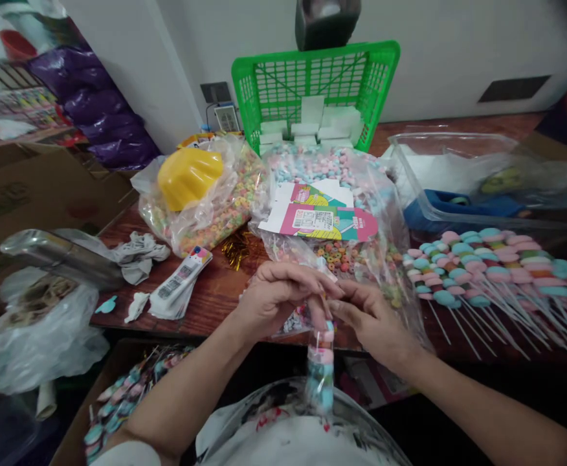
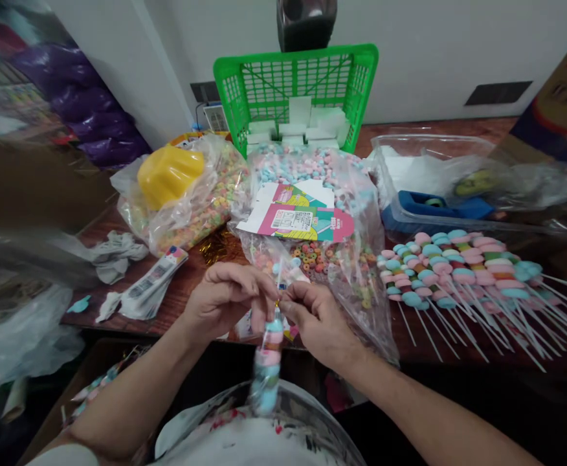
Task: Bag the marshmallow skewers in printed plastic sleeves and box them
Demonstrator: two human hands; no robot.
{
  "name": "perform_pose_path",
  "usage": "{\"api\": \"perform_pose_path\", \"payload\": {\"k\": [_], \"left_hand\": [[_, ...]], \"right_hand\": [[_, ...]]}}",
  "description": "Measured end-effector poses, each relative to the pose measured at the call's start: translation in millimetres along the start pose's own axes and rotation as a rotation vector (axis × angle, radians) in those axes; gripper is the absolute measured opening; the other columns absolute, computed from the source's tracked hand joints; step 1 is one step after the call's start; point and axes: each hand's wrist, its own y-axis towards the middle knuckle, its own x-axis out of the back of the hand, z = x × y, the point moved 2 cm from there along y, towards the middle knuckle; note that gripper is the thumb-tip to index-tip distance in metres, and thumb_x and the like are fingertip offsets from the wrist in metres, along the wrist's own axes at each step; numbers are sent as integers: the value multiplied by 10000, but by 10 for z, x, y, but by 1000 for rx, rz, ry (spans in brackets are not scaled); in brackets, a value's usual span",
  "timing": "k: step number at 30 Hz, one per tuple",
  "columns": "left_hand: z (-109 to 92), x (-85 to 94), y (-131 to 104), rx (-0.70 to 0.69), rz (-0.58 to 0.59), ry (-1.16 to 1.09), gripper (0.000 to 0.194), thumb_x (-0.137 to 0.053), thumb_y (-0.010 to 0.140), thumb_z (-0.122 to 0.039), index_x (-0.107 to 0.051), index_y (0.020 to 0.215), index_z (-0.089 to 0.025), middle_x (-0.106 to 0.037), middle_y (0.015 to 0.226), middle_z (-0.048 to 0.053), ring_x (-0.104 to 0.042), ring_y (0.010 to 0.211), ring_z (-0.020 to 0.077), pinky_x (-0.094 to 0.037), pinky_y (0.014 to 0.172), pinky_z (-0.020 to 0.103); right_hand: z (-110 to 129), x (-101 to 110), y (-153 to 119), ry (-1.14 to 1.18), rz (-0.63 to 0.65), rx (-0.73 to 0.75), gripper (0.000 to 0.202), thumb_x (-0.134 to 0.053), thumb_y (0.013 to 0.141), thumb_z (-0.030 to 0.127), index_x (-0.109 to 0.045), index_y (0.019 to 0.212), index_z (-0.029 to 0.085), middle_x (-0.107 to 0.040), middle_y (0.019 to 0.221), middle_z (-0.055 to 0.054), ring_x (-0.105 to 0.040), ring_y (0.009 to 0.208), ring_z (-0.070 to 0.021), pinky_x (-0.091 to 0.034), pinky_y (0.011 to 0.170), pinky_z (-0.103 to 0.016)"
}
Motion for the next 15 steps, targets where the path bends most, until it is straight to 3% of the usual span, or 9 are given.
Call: {"api": "perform_pose_path", "payload": {"k": [3, 4, 6, 8, 12, 15], "left_hand": [[-39, 79, -136, -113, -204, 87, 176, -677, 751, -159, -727, 907, -226, -723, 969, 27, -677, 845, 162, -505, 828, 311], [-12, 100, -191, -92, -214, 176, 268, -695, 746, -164, -709, 1005, -232, -708, 1031, 30, -652, 954, 173, -485, 874, 302], [68, 124, -310, 14, -113, 405, 378, -702, 760, -208, -659, 1135, -205, -679, 1093, 57, -615, 1034, 200, -471, 888, 301], [124, 157, -440, 54, -24, 641, 317, -656, 812, -256, -659, 1116, -167, -680, 1025, 69, -626, 957, 198, -483, 834, 295], [84, 280, -738, -237, -107, 1183, 153, -580, 854, -206, -664, 954, -126, -673, 844, 74, -616, 797, 167, -486, 732, 275], [60, 339, -1047, -423, -90, 1619, 164, -490, 845, -116, -646, 896, -120, -660, 816, 104, -590, 760, 176, -484, 694, 295]], "right_hand": [[-78, -5, 63, 45, -27, 27, 282, -607, 772, 399, -484, 637, 185, -419, 576, 44, -356, 533, -85, -306, 493, -213], [-97, -28, 87, 66, -19, 47, 277, -612, 773, 396, -497, 641, 182, -429, 584, 42, -357, 537, -84, -306, 497, -213], [-134, -111, 137, 133, 22, 75, 262, -621, 770, 391, -523, 654, 177, -450, 595, 40, -365, 542, -83, -312, 509, -215], [-187, -232, 184, 219, 42, 42, 268, -643, 739, 391, -519, 637, 176, -444, 574, 45, -354, 529, -78, -306, 509, -213], [-345, -537, 228, 292, 62, -137, 285, -655, 636, 393, -471, 589, 181, -393, 508, 63, -301, 481, -65, -247, 461, -203], [-509, -801, 177, 271, 203, -275, 292, -627, 622, 400, -427, 576, 193, -337, 464, 79, -231, 429, -56, -159, 411, -203]]}}
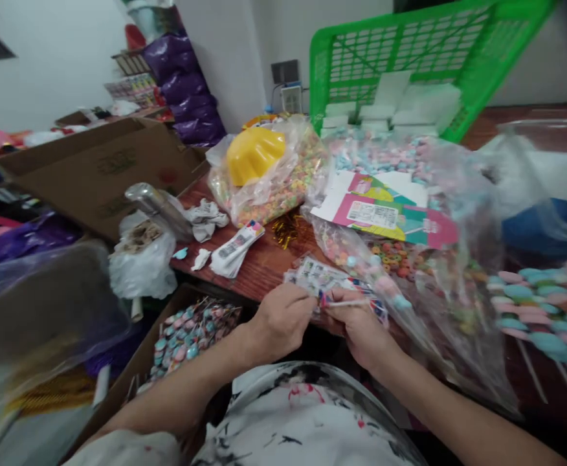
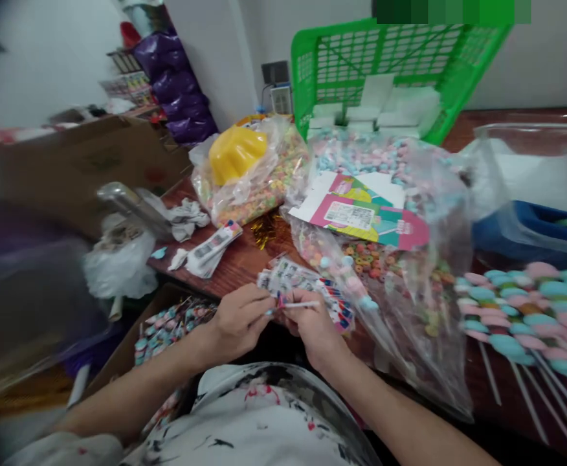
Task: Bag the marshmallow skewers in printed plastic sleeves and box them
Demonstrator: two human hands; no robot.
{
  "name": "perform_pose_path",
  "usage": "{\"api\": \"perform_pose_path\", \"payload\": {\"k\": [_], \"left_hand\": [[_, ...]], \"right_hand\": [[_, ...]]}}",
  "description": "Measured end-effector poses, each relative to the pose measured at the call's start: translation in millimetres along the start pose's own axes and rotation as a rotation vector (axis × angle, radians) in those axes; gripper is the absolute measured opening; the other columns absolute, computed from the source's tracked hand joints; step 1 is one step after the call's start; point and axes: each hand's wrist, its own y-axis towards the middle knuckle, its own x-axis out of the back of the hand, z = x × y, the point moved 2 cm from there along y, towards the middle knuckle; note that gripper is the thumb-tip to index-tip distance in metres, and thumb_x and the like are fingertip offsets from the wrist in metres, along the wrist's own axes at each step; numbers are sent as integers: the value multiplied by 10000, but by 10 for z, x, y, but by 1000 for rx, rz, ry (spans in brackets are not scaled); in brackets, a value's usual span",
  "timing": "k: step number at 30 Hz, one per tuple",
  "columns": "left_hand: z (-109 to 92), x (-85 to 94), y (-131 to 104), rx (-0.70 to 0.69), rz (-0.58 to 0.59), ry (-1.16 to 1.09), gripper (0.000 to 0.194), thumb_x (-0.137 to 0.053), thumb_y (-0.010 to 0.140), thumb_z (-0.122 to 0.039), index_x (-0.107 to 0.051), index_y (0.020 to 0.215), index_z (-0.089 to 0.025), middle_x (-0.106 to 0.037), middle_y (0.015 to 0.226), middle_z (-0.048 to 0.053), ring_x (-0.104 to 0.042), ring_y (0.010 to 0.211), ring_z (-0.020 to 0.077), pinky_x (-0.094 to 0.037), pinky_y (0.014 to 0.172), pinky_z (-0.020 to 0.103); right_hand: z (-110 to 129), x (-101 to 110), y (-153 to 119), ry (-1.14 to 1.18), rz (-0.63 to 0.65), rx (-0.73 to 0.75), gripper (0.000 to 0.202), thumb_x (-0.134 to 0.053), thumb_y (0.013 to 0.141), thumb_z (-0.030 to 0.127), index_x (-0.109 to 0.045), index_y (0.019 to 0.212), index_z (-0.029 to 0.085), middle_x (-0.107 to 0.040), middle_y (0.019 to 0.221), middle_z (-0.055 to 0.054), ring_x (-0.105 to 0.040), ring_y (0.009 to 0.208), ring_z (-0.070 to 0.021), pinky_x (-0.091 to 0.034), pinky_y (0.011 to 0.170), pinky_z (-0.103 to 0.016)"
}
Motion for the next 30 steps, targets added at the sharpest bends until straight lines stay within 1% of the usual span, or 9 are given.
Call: {"api": "perform_pose_path", "payload": {"k": [5, 10, 13, 16, 19, 21, 23, 26, 30], "left_hand": [[45, 104, -643, 112, 195, 76, 143, -497, 815, -147, -630, 867, -136, -651, 775, 75, -578, 734, 162, -479, 674, 275], [460, 401, -1637, 899, 258, 331, 165, -489, 842, -233, -614, 930, -173, -668, 854, 38, -618, 796, 144, -494, 731, 245], [578, 663, -2262, 1051, 325, 455, 167, -499, 797, -202, -627, 881, -134, -659, 767, 67, -624, 715, 193, -493, 648, 291], [545, 804, -2570, 1074, 407, 515, 130, -540, 743, -206, -634, 787, -127, -639, 705, 82, -619, 679, 232, -480, 592, 318], [519, 720, -2286, 981, 469, 511, 173, -494, 803, -212, -638, 738, -140, -642, 721, 101, -621, 695, 236, -491, 614, 345], [491, 542, -1760, 802, 432, 460, 220, -442, 869, -206, -656, 882, -156, -666, 850, 109, -627, 821, 228, -500, 747, 374], [363, 305, -1084, 423, 267, 347, 210, -465, 881, -190, -647, 984, -166, -662, 975, 112, -597, 938, 216, -473, 869, 383], [81, -141, -221, -1, 315, 158, 245, -514, 856, -187, -608, 1082, -171, -619, 1132, 109, -535, 1063, 241, -435, 941, 409], [-67, -659, 358, -157, 479, 180, 321, -507, 846, -154, -553, 1163, -162, -587, 1183, 115, -511, 1088, 264, -435, 890, 423]], "right_hand": [[-439, -289, 33, -148, 249, -175, 290, -582, 689, 406, -406, 582, 202, -350, 461, 72, -222, 414, -63, -159, 400, -207], [-574, -375, -32, -854, 446, 178, 187, -501, 752, 144, -612, 900, 167, -606, 837, -55, -535, 745, -169, -396, 690, -304], [-560, -277, -130, -1360, 677, 310, 311, -430, 752, 46, -625, 952, 182, -620, 914, -73, -574, 798, -201, -407, 736, -339], [-468, -70, -223, -1554, 720, 295, 345, -421, 723, -1, -628, 926, 186, -628, 906, -74, -583, 800, -213, -411, 720, -337], [-283, 96, -382, -1566, 725, 222, 372, -414, 718, -26, -626, 935, 190, -634, 913, -69, -584, 814, -208, -420, 731, -329], [-126, 129, -527, -1465, 735, 177, 345, -419, 749, -14, -611, 935, 204, -637, 946, -45, -585, 861, -194, -428, 770, -312], [26, 120, -663, -1363, 691, 176, 306, -428, 793, 15, -592, 946, 223, -635, 986, -16, -580, 927, -178, -427, 815, -288], [185, 158, -821, -1341, 511, 196, 249, -431, 841, 56, -583, 935, 229, -633, 973, -2, -581, 927, -166, -428, 822, -277], [297, 514, -1069, -1299, 110, 191, 192, -454, 895, 143, -592, 980, 245, -637, 990, -2, -585, 944, -156, -435, 848, -281]]}}
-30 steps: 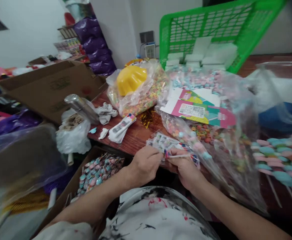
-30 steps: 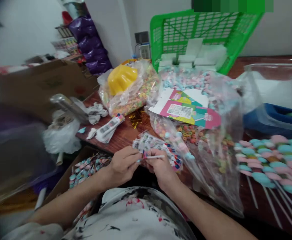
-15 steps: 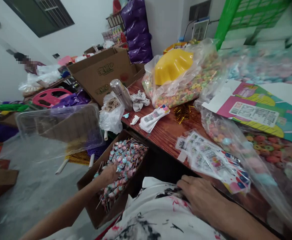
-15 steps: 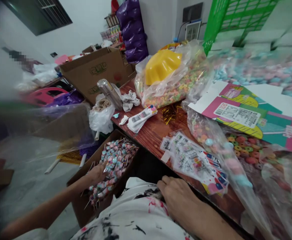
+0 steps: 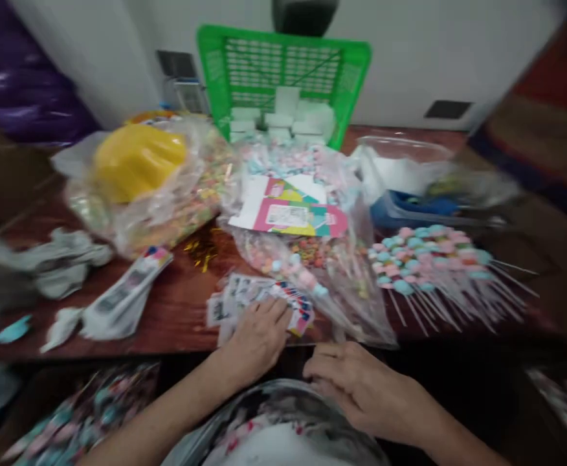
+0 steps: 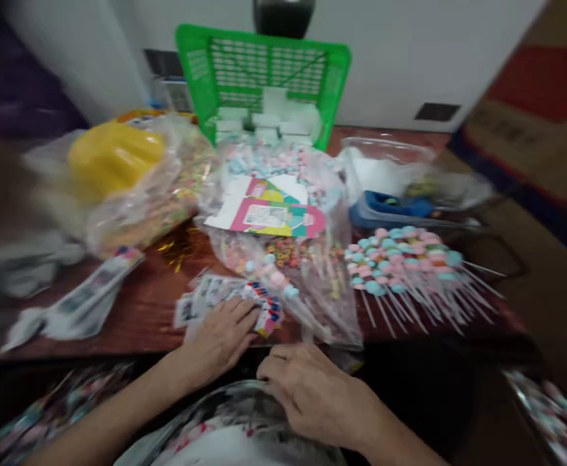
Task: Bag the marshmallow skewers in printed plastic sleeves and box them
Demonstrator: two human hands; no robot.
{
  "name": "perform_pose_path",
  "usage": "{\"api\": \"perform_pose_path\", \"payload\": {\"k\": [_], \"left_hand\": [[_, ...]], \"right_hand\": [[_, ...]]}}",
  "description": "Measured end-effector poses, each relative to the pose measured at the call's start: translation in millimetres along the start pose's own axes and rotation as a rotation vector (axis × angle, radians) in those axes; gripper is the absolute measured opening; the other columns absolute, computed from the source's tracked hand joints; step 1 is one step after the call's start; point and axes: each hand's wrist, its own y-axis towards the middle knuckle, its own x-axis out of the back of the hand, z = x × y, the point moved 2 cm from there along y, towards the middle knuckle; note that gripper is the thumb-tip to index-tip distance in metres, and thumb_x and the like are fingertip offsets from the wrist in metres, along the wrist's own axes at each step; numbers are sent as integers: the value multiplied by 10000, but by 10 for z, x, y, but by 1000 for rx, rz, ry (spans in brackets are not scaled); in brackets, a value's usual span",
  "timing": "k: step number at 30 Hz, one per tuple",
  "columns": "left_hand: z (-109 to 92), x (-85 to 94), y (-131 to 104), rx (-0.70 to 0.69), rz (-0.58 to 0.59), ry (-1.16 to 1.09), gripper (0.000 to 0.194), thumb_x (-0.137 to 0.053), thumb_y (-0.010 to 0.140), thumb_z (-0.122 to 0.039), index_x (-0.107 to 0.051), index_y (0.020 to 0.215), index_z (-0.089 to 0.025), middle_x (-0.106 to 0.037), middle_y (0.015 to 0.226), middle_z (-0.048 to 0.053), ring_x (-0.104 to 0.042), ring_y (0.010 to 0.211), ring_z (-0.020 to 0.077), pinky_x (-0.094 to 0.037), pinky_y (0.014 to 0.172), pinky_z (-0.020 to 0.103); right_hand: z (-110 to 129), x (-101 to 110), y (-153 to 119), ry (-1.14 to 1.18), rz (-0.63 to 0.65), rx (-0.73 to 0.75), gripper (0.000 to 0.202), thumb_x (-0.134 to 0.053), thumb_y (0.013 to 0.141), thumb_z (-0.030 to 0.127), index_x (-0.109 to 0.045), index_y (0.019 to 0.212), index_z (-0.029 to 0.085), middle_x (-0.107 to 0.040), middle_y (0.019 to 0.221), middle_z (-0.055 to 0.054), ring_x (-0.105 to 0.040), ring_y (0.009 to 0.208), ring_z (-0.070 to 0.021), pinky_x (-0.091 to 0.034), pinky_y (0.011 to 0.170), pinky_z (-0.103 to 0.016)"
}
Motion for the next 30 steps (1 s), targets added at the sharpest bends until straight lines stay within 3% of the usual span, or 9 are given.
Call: {"api": "perform_pose_path", "payload": {"k": [5, 8, 10, 12, 15, 18, 22, 26, 30], "left_hand": [[154, -192, 268, -120, 51, 98, 291, -524, 857, -146, -566, 1143, -177, -613, 1095, 90, -534, 1008, 267, -430, 808, 417], [209, -220, 281, -189, 65, 149, 253, -534, 857, -132, -590, 1101, -175, -636, 1014, 76, -555, 927, 248, -441, 743, 382], [229, -227, 285, -219, 53, 163, 243, -526, 853, -110, -604, 1076, -167, -646, 960, 71, -564, 870, 237, -448, 715, 368], [245, -234, 286, -239, 27, 162, 268, -497, 841, -68, -609, 1071, -148, -651, 938, 77, -570, 856, 233, -458, 717, 363], [263, -242, 270, -243, -65, 157, 393, -440, 803, -3, -579, 1153, -117, -651, 1018, 111, -576, 930, 239, -469, 791, 373], [275, -250, 254, -220, -162, 140, 427, -424, 787, 8, -581, 1158, -134, -648, 1053, 118, -580, 958, 235, -472, 825, 377], [313, -197, 290, -174, -333, 25, 252, -440, 822, -39, -639, 922, -158, -652, 890, 96, -580, 843, 208, -491, 724, 344], [357, -99, 315, -117, -495, -101, 202, -467, 815, -41, -627, 836, -162, -624, 800, 74, -540, 768, 182, -478, 675, 316], [320, -147, 249, -104, -377, -39, 235, -443, 822, -30, -615, 729, -160, -588, 715, 62, -521, 707, 175, -466, 645, 305]], "right_hand": [[-573, 325, -656, -22, -526, -254, 183, -429, 930, 212, -608, 968, 228, -663, 907, -22, -617, 829, -144, -474, 738, -254], [-902, 541, -967, -273, -866, -404, 149, -471, 904, 238, -617, 918, 210, -674, 887, -44, -633, 794, -172, -477, 731, -289], [-1099, 673, -1045, -443, -989, -534, 164, -484, 890, 263, -631, 928, 200, -683, 934, -63, -639, 835, -195, -468, 768, -314], [-1275, 796, -1009, -561, -965, -683, 214, -470, 886, 295, -648, 937, 189, -686, 977, -85, -634, 871, -219, -454, 764, -330], [-1489, 953, -835, -638, -731, -916, 304, -430, 889, 362, -670, 919, 177, -689, 958, -114, -625, 843, -247, -421, 688, -339], [-1615, 1063, -676, -621, -580, -1025, 347, -424, 874, 391, -688, 831, 170, -689, 825, -132, -618, 735, -258, -376, 610, -335], [-1668, 1127, -627, -618, -648, -1040, 343, -399, 864, 316, -697, 825, 151, -678, 773, -160, -610, 698, -268, -357, 598, -340], [-1598, 1113, -739, -610, -805, -995, 354, -375, 880, 306, -684, 924, 138, -692, 852, -165, -620, 737, -270, -386, 636, -344], [-1388, 1113, -967, -530, -915, -794, 315, -444, 869, 341, -673, 953, 142, -709, 918, -126, -643, 800, -214, -441, 723, -285]]}}
